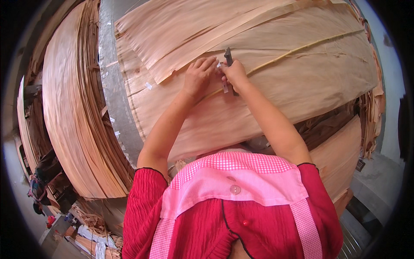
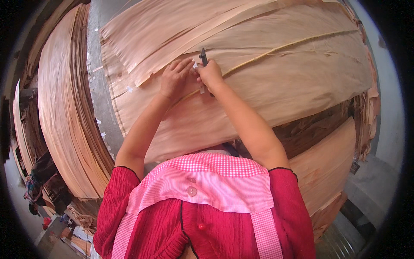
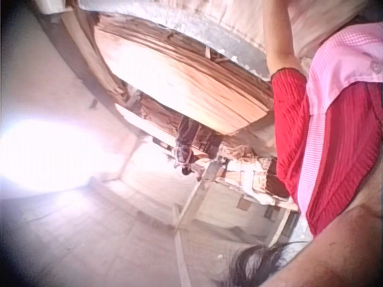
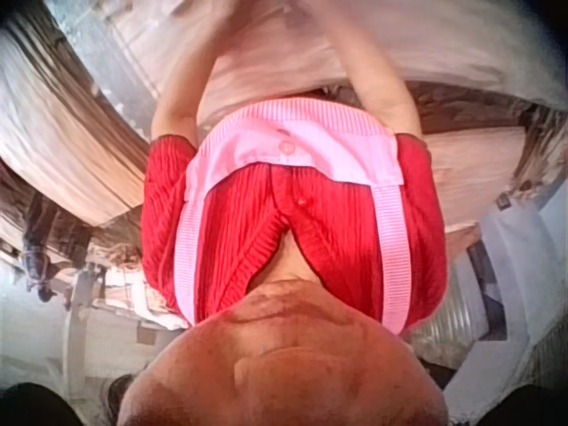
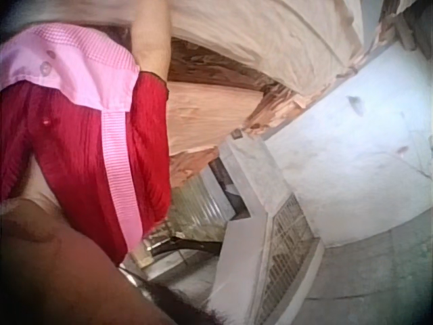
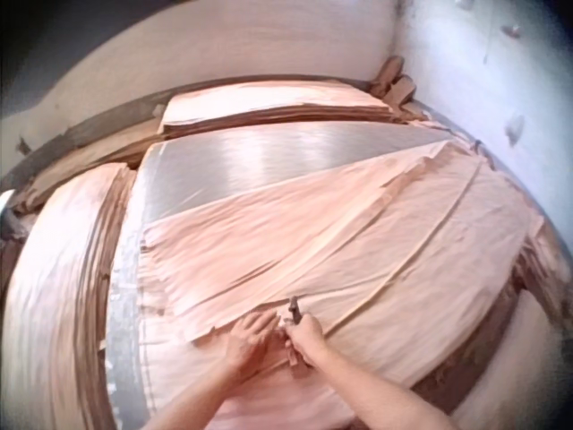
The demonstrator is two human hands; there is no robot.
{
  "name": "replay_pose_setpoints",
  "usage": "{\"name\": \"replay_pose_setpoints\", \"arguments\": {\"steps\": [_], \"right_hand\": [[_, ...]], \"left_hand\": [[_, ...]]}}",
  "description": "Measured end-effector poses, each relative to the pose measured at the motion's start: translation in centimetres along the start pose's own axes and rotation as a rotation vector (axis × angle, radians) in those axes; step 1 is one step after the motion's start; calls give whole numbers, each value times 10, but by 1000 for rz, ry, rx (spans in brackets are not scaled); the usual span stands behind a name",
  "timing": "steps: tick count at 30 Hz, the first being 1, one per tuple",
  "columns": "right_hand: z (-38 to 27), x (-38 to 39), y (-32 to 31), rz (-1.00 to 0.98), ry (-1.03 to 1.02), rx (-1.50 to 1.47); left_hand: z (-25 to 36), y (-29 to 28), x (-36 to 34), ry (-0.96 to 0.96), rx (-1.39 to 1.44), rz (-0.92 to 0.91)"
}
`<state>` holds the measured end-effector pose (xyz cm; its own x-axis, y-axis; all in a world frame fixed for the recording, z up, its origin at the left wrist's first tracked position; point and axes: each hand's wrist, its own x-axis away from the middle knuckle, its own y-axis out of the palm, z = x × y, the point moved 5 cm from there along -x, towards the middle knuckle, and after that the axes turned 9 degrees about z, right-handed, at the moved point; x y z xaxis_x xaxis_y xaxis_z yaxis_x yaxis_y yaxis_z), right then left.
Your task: The person measures wood veneer sheets using a ruler and cuts them into specific sizes and shapes using a utility knife.
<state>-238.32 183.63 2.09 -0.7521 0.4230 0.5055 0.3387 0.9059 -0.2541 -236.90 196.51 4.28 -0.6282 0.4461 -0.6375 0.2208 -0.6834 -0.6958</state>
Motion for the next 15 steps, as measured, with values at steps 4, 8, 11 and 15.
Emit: {"name": "replay_pose_setpoints", "arguments": {"steps": [4, 8, 11, 15], "right_hand": [[2, 0, -1, 26, -6, 80], [-31, -18, 0, 9, -667, 1073], [-35, -27, -29, -148, -440, 874], [-35, -10, -49, -298, -61, 391]], "left_hand": [[9, 3, 2, 95, -91, -125], [18, 14, 8, 183, -277, -214], [6, 11, 1, 53, -159, -206], [-25, -10, -3, -230, -143, -101]]}}
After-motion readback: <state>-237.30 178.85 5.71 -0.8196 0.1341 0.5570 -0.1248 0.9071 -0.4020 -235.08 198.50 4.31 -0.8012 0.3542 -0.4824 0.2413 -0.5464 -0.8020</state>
